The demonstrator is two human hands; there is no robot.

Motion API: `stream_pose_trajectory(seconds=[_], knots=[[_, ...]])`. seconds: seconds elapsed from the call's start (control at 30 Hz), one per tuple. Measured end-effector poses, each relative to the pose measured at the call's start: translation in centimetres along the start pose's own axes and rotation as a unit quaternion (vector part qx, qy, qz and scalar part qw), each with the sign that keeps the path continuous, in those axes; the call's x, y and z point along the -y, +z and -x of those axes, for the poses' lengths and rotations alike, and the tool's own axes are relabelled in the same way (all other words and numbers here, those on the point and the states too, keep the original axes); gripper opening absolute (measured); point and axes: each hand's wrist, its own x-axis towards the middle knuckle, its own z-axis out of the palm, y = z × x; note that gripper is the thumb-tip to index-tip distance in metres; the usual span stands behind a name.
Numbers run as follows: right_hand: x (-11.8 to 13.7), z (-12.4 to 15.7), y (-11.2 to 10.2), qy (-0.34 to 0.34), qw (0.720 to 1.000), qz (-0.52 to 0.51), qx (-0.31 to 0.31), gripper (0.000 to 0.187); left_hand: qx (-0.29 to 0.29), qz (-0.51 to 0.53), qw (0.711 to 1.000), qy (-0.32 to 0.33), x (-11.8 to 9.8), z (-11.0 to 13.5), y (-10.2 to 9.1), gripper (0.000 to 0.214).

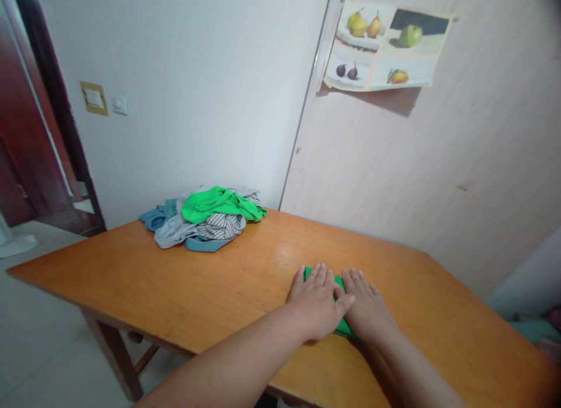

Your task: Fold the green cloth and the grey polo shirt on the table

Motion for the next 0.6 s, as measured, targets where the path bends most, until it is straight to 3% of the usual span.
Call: stream_pose_trajectory(seconds=[0.27,0.6], knots=[[-0.3,0.5,-0.7,-0.015,0.998,-0.059,-0.006,0.068,0.003,-0.03,1.0,0.002,0.6,0.4,0.1,0.08],[-0.9,2.5,-1.0,0.024,0.995,-0.098,-0.02,0.07,0.001,-0.066,0.998,-0.001,1.2,0.3,0.5,0.083]])
